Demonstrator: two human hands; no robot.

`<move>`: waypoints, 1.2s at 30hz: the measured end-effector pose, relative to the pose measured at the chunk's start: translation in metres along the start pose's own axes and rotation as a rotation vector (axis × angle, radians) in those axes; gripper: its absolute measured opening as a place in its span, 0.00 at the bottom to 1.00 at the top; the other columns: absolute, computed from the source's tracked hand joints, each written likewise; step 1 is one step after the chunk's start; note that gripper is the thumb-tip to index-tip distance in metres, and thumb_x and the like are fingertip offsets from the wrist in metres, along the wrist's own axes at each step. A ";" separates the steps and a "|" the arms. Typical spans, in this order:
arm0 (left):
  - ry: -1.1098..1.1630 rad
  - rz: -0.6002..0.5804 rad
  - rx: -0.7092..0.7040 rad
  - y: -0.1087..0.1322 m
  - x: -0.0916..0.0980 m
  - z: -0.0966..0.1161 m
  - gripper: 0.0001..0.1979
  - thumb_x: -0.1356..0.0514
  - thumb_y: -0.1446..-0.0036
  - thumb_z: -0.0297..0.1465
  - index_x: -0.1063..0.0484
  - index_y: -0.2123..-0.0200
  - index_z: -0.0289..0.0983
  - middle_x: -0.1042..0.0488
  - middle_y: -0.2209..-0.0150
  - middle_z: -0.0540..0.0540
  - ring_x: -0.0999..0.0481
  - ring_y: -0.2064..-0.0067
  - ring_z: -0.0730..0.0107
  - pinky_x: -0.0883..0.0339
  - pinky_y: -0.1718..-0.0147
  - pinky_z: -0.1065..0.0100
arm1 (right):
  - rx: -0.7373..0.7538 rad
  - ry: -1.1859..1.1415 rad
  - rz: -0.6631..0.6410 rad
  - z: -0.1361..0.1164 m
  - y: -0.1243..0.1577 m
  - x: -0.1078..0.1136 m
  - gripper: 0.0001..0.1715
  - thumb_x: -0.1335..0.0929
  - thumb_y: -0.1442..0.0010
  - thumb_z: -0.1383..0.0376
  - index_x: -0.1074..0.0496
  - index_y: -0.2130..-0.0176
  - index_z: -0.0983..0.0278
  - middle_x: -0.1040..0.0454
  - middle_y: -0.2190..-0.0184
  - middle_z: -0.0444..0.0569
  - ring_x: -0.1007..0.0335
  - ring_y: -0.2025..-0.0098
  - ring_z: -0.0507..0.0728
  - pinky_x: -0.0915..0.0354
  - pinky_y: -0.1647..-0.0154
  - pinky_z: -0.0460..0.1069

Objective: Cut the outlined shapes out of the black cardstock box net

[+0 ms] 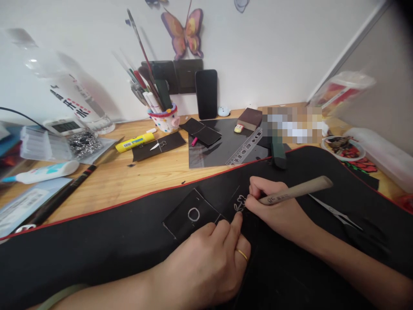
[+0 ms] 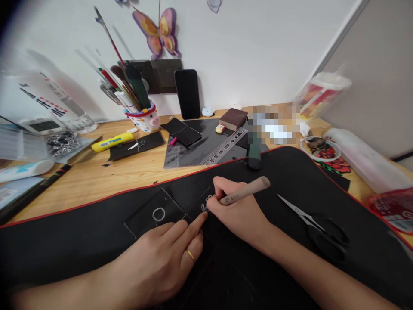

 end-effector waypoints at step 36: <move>0.335 -0.274 0.299 -0.001 0.006 -0.097 0.09 0.48 0.44 0.31 0.30 0.68 0.34 0.31 0.66 0.43 0.33 0.62 0.65 0.40 0.65 0.66 | -0.057 0.084 -0.076 -0.008 -0.011 -0.002 0.12 0.38 0.56 0.68 0.50 0.81 0.62 0.47 0.85 0.38 0.46 0.81 0.48 0.52 0.81 0.45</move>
Point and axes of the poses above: each hand's wrist, its own y-axis away from the middle knuckle, its own x-axis out of the back of the hand, z = x × y, the point moved 10 cm from there along -y, towards the middle knuckle
